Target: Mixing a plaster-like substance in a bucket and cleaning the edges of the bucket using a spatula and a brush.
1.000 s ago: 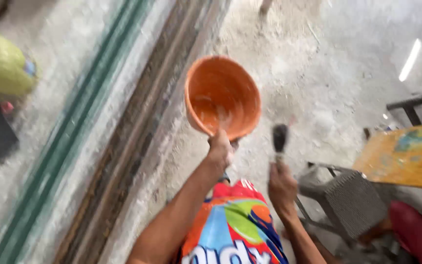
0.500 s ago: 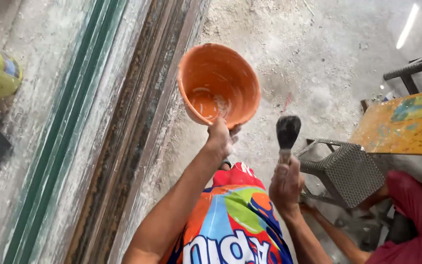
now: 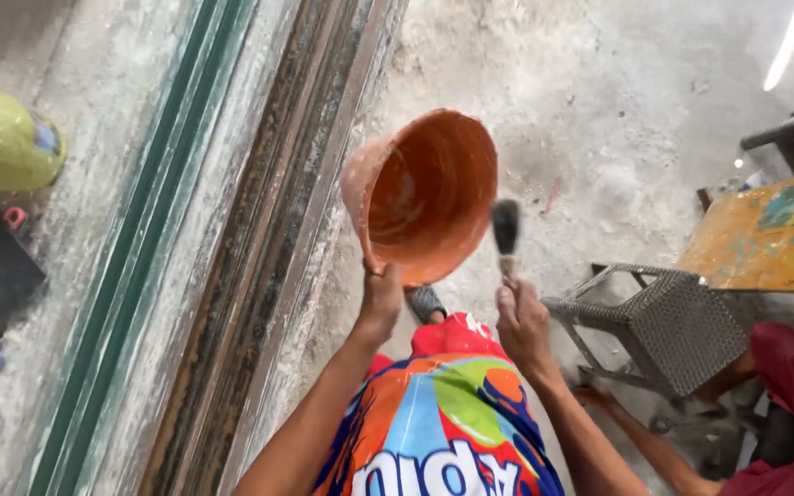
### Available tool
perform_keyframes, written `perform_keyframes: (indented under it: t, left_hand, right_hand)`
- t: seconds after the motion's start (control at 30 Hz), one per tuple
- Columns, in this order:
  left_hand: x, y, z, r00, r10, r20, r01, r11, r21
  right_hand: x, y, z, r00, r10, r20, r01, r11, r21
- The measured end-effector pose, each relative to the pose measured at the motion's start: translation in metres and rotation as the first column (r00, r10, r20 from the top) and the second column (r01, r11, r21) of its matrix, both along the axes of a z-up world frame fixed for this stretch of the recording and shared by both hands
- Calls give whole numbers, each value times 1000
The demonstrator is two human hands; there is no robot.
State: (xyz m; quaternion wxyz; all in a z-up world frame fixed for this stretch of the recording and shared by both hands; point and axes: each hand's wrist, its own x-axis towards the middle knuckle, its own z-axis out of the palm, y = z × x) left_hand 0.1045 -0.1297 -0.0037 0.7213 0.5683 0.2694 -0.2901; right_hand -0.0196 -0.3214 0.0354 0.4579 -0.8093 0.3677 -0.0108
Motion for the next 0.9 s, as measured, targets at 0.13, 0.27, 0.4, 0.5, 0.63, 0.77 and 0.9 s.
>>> perform_keyframes:
  t: [0.13, 0.27, 0.4, 0.5, 0.63, 0.77, 0.9]
  left_hand:
    - [-23, 59, -4, 954, -63, 293, 35, 994, 102]
    - [-58, 111, -13, 887, -180, 425, -41, 887, 460]
    - [-72, 134, 25, 923, -4, 384, -216, 820, 529]
    - [-87, 147, 28, 934, -54, 354, -204, 732, 650]
    - [-109, 162, 9, 862, -112, 495, -324, 628, 708]
    - [-104, 161, 29, 976, 85, 198, -206, 639, 741]
    - [-106, 165, 26, 970, 1, 243, -208, 521, 828]
  right_hand:
    - [37, 22, -25, 938, 345, -24, -346, 933, -100]
    - [77, 55, -64, 677, 731, 80, -717, 681, -151]
    - [122, 99, -60, 674, 731, 107, -708, 680, -188]
    - [125, 134, -98, 636, 758, 144, -704, 646, -295]
    - [93, 182, -138, 379, 819, 430, -822, 511, -249]
    - [108, 186, -110, 305, 917, 257, -900, 189, 393]
    - [120, 179, -114, 306, 951, 40, -880, 299, -369]
